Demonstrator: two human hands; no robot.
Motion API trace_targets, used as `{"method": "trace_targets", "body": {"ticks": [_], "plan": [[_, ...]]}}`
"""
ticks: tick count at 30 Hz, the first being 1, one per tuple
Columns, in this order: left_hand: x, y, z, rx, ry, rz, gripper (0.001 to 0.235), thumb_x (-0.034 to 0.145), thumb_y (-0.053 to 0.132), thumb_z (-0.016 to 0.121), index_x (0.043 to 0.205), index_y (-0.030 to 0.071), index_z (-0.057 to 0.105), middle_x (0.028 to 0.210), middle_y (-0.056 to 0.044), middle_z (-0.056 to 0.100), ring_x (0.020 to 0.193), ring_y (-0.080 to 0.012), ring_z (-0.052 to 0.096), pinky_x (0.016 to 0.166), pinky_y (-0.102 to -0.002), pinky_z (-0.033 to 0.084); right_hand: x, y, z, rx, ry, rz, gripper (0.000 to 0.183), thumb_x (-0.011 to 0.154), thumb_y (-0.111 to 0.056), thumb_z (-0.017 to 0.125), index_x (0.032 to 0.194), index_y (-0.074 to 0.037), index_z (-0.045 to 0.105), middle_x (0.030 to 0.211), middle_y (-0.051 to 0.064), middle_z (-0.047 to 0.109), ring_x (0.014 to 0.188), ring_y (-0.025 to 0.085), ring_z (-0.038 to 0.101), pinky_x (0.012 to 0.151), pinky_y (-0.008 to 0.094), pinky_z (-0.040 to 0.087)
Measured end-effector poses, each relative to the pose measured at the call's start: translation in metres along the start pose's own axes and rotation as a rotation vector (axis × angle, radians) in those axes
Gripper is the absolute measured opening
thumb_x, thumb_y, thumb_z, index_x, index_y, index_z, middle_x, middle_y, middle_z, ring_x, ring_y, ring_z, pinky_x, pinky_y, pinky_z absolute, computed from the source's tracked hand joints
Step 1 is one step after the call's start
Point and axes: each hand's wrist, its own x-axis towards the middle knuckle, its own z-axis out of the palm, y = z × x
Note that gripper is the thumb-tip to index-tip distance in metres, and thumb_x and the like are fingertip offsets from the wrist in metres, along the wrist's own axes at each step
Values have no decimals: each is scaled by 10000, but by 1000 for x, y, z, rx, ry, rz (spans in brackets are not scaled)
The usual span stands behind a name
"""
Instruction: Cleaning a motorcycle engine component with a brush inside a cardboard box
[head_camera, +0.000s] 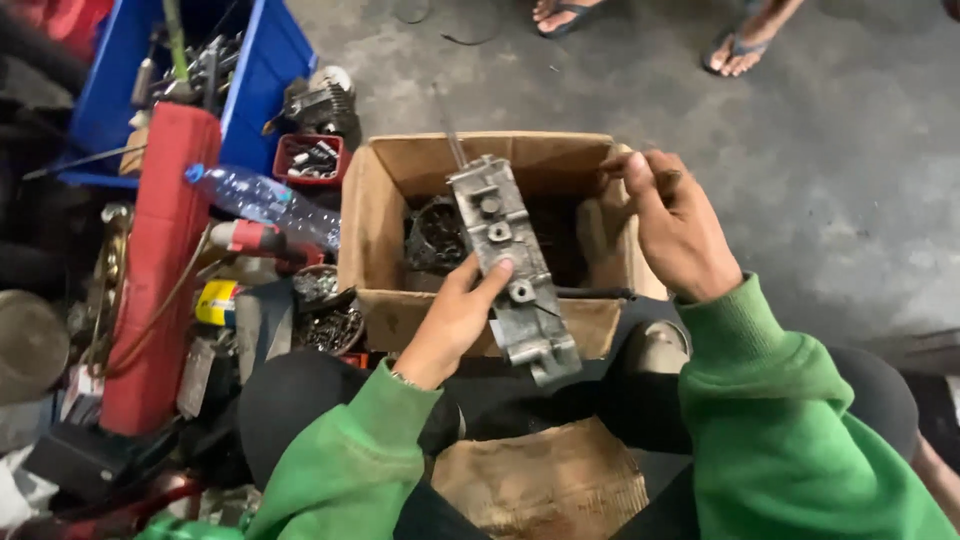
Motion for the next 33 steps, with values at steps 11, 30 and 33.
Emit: {"method": "trace_targets", "body": {"ticks": [11,30,33], "plan": [[-12,-4,3,-77,9,-23,871,972,443,608,1612,-23,246,1681,-254,230,1579,-363,147,1268,-520,167,-9,-35,4,487,87,-332,459,1140,-331,447,1169,70,668,1063,247,706,880,269,736,784,412,670],[27,-47,-5,-19,-20,-98,903,900,537,543,1622,106,214,1731,-29,185,1594,-199,180,1276,-398,174,45,-36,12,329,-106,-432,367,1158,-348,468,1091,11,510,1100,231,690,875,286,748,687,333,672],[27,-47,-5,-41,-25,-12,823,915,490,539,1600,101,301,1706,-33,286,1573,-203,258,1257,-387,215,43,-27,11,318,-8,-330,305,1177,-264,477,930,-86,497,846,109,640,550,157,547,437,279,441]]}}
